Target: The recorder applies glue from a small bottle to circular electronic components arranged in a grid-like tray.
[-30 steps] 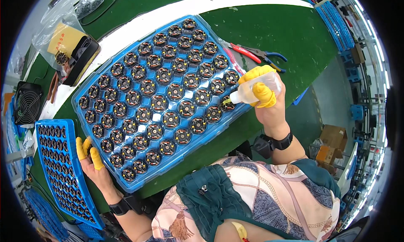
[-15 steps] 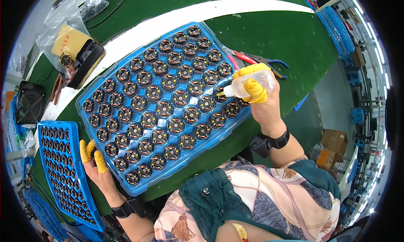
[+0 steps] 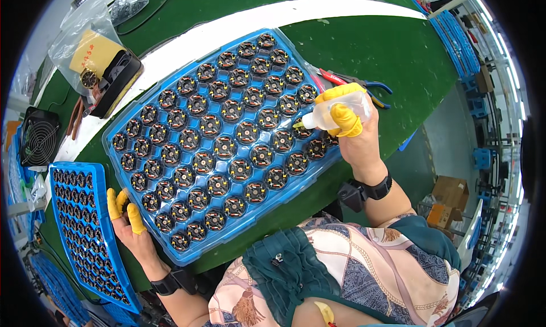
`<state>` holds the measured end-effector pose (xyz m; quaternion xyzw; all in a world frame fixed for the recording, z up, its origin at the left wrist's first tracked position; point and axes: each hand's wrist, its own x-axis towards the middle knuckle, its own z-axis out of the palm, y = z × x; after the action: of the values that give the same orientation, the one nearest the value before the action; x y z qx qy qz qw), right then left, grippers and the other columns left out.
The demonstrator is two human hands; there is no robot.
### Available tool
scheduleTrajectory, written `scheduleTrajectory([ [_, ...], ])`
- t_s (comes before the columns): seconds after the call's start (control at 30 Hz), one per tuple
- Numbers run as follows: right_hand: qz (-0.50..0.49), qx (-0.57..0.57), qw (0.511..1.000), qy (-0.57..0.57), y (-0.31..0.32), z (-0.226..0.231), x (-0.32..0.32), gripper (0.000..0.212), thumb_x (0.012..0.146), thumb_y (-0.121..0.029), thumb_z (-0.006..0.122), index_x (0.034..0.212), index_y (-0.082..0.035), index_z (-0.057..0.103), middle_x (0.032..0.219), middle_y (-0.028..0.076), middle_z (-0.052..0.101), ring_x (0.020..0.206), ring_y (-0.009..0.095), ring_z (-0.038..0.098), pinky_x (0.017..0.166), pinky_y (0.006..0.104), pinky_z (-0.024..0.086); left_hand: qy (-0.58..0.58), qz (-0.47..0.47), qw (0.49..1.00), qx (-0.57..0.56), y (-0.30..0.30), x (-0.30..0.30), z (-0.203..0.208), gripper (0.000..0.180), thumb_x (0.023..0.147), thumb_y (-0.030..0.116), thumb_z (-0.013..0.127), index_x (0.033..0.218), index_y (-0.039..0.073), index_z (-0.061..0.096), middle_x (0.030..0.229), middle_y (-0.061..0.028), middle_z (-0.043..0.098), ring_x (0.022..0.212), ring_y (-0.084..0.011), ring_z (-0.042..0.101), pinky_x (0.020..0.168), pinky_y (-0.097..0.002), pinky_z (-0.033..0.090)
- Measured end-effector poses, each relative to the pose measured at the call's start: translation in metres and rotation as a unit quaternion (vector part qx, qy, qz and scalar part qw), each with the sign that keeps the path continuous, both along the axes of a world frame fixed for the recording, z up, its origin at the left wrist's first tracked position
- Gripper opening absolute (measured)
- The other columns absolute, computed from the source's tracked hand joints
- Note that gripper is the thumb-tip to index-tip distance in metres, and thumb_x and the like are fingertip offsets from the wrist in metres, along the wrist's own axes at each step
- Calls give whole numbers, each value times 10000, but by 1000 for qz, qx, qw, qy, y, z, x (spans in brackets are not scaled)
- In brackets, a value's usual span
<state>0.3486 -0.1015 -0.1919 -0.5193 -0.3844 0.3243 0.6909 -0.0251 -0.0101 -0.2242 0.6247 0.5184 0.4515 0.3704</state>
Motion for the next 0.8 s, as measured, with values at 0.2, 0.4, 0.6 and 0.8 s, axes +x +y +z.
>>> scheduleTrajectory([
  [0.2,-12,17,998,66,12,4,0,277,807,-227,652,975,-34,547,888,27,608,797,107,594,700,227,470,13,5,1000,8,1,-2,-2,544,879,221,551,1324,13,315,1135,-120,527,871,-118,545,767,-228,440],
  [0.4,24,-1,999,30,22,2,2,282,813,-256,643,972,-43,548,878,22,601,788,91,585,679,210,460,29,12,999,10,0,-1,-1,579,867,265,569,1324,15,317,1126,-118,535,802,-98,544,709,-208,442],
  [0.6,10,-8,1000,-18,26,-1,2,280,819,-269,637,967,-47,554,875,20,600,757,67,565,644,189,441,42,17,999,6,1,-1,0,573,865,272,571,1317,15,333,1119,-111,540,783,-86,535,697,-198,433],
  [0.8,12,-20,999,-24,27,-2,1,284,816,-262,641,977,-46,554,881,20,601,765,64,556,652,190,440,48,13,999,16,2,-2,-1,565,866,268,570,1313,12,337,1115,-107,543,770,-77,527,691,-195,429],
])
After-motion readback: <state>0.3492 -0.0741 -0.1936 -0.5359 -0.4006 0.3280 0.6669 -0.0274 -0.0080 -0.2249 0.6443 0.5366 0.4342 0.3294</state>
